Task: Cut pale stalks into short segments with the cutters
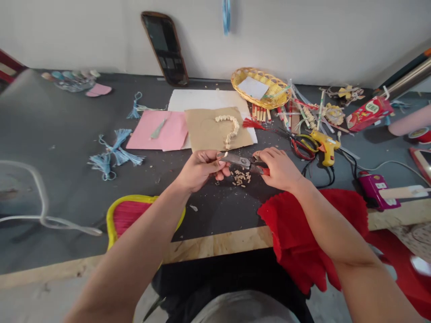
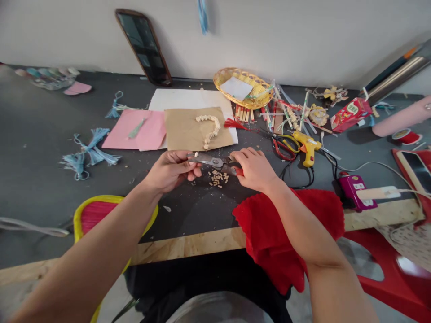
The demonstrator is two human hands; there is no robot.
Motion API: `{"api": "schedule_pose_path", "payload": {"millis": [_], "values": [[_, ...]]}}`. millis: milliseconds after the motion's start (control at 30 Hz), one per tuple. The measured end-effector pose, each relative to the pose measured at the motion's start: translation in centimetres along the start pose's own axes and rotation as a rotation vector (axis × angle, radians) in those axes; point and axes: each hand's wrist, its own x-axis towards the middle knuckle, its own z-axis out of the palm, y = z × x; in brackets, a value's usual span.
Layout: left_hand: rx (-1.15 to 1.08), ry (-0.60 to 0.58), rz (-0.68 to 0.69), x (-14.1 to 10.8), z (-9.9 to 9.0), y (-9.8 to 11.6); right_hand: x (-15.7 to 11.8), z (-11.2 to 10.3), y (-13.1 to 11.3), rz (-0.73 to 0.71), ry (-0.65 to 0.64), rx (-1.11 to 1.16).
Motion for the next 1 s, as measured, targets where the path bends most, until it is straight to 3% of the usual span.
{"api": "schedule_pose_path", "payload": {"millis": [233,467,600,1000], "values": [[-0.049,0.02,0.003,-0.3,0.1,0.0,0.0,-0.1,-0.8,0.003,-0.002,0.012],[0.024,0.166,0.08,0.1,0.5,-0.4,0.0,0.7,-1.6,0.14,0.058,-0.103],[0.069,0.244,0.126,0.4,0.7,-0.8,0.0,0.8,-1.3,0.133,0.095,-0.129],[-0.01,0.103,0.008,0.1,0.6,-0.3,-0.1,0.2,-0.4,0.016,0.061,-0.069]]}}
